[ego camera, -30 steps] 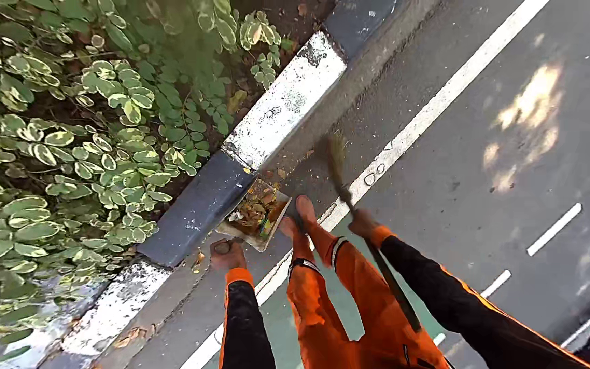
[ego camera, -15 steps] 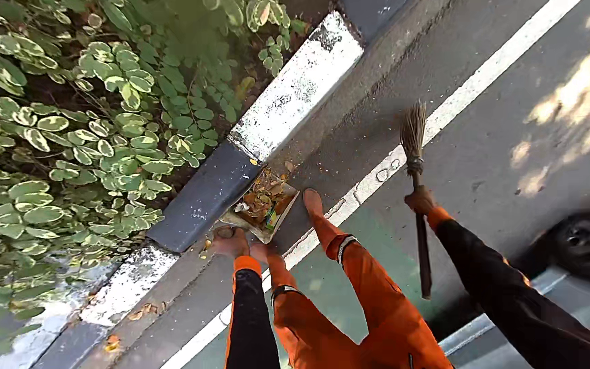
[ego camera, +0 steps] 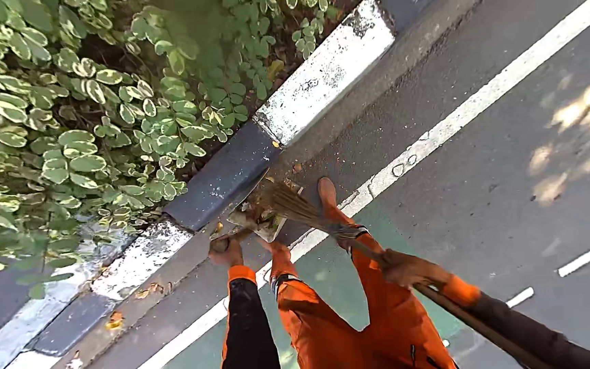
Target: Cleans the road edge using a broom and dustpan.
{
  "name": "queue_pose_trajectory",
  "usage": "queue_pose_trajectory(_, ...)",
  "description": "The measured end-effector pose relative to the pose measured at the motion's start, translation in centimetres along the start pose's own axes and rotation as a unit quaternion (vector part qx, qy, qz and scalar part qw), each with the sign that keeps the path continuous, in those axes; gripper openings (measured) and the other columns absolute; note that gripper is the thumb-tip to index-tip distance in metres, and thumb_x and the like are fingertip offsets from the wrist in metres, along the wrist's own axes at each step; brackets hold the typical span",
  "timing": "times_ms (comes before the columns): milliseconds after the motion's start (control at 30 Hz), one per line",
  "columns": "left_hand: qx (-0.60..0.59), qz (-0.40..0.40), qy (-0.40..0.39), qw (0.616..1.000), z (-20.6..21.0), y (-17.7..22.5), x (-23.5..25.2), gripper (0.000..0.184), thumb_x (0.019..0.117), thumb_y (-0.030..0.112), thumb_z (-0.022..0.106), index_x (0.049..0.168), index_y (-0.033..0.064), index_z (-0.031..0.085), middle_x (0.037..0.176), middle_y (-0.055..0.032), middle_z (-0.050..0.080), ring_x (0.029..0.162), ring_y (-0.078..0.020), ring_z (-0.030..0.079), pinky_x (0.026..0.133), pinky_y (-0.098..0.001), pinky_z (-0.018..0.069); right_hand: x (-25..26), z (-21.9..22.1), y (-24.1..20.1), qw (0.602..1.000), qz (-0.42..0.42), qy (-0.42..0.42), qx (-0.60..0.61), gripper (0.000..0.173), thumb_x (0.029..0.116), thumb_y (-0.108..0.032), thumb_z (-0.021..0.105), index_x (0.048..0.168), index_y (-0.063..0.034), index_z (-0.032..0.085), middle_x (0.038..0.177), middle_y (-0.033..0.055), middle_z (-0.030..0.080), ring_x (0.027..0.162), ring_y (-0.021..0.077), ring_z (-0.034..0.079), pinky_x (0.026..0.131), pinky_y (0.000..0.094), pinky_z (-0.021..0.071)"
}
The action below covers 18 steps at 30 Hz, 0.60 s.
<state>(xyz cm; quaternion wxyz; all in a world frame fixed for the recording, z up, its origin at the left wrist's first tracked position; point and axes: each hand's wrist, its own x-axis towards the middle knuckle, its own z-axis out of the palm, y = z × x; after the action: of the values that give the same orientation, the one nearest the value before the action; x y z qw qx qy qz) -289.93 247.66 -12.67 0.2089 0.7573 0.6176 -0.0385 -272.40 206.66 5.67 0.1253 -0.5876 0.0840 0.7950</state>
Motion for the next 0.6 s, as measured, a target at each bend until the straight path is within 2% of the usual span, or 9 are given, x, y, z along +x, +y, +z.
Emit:
queue_pose_trajectory(100,0.013,-0.006,0.000,1.000,-1.6,-2.1,0.9,0.026,0.0800,0.012,0.077,0.104,0.0018,0.074,0.102,-0.0206,0.074,0.100,-0.0359,0.071,0.089,-0.0540,0.0528,-1.4,-1.2,3.4,0.989,0.054,0.133,0.021,0.015,0.0920,-0.012,0.068,0.093,0.0001,0.060,0.067,0.0094,0.054,0.053,0.0205,0.054,0.052,0.0393,0.0486)
queue_pose_trajectory(200,0.044,-0.018,-0.017,0.999,-1.9,-2.5,1.2,0.028,0.0817,0.015,0.075,0.107,0.0035,0.074,0.103,-0.0206,0.074,0.102,-0.0371,0.071,0.089,-0.0550,0.0525,5.2,-0.3,0.3,0.964,0.086,0.252,-0.027,0.044,0.0902,-0.014,0.070,0.125,0.0109,0.059,0.113,0.0311,0.065,0.106,0.0453,0.065,0.090,0.0627,0.0514)
queue_pose_trajectory(267,0.054,-0.021,-0.032,0.998,-1.3,-2.5,1.6,0.031,0.0824,0.017,0.075,0.111,0.0045,0.073,0.105,-0.0202,0.074,0.103,-0.0369,0.070,0.090,-0.0553,0.0519,11.6,2.6,-3.8,0.969,0.057,0.239,-0.035,0.061,0.0904,-0.019,0.071,0.141,0.0069,0.051,0.131,0.0314,0.060,0.123,0.0462,0.060,0.102,0.0634,0.0476)
queue_pose_trajectory(300,0.056,-0.023,-0.032,0.998,-1.0,-2.3,1.9,0.031,0.0820,0.017,0.075,0.111,0.0047,0.073,0.104,-0.0200,0.074,0.103,-0.0369,0.070,0.090,-0.0553,0.0520,13.6,4.3,-6.3,0.974,0.048,0.213,-0.056,0.060,0.0900,-0.019,0.071,0.141,0.0055,0.051,0.133,0.0304,0.061,0.124,0.0455,0.059,0.104,0.0638,0.0472)
queue_pose_trajectory(367,0.059,-0.029,-0.040,0.997,-0.9,-1.6,2.5,0.033,0.0816,0.017,0.076,0.112,0.0045,0.073,0.105,-0.0209,0.074,0.103,-0.0376,0.070,0.090,-0.0553,0.0525,13.9,7.1,-10.0,0.984,0.041,0.150,-0.090,0.055,0.0862,-0.016,0.073,0.134,0.0053,0.056,0.123,0.0283,0.064,0.114,0.0427,0.064,0.095,0.0627,0.0509)
queue_pose_trajectory(400,0.069,-0.038,-0.051,0.996,-1.2,-1.6,2.5,0.035,0.0819,0.018,0.076,0.114,0.0046,0.072,0.106,-0.0209,0.073,0.105,-0.0373,0.070,0.091,-0.0549,0.0528,12.4,7.8,-10.2,0.988,0.039,0.117,-0.090,0.045,0.0867,-0.016,0.073,0.124,0.0041,0.059,0.109,0.0239,0.066,0.098,0.0369,0.067,0.084,0.0575,0.0540)
queue_pose_trajectory(467,0.079,-0.044,-0.059,0.994,-1.4,-1.8,3.1,0.036,0.0820,0.019,0.077,0.115,0.0055,0.072,0.108,-0.0204,0.074,0.106,-0.0366,0.070,0.093,-0.0544,0.0524,8.2,7.4,-8.2,0.998,0.025,0.042,-0.027,0.022,0.0923,-0.016,0.068,0.106,-0.0034,0.058,0.072,0.0055,0.055,0.057,0.0162,0.055,0.055,0.0355,0.0488)
queue_pose_trajectory(533,0.073,-0.046,-0.062,0.994,-1.3,-1.7,3.6,0.037,0.0822,0.020,0.077,0.116,0.0056,0.072,0.109,-0.0211,0.073,0.107,-0.0371,0.070,0.094,-0.0543,0.0519,3.1,5.9,-5.1,0.997,0.030,0.010,0.072,0.011,0.0948,-0.010,0.064,0.099,-0.0054,0.055,0.061,0.0004,0.048,0.046,0.0113,0.047,0.046,0.0289,0.0442)
queue_pose_trajectory(600,0.066,-0.053,-0.066,0.994,-1.3,-1.9,3.8,0.039,0.0825,0.020,0.077,0.118,0.0043,0.071,0.112,-0.0224,0.073,0.110,-0.0381,0.069,0.096,-0.0539,0.0510,0.1,3.4,-0.5,0.983,0.044,0.073,0.164,0.009,0.0958,-0.007,0.063,0.093,-0.0070,0.054,0.055,-0.0029,0.046,0.040,0.0078,0.044,0.041,0.0243,0.0423)
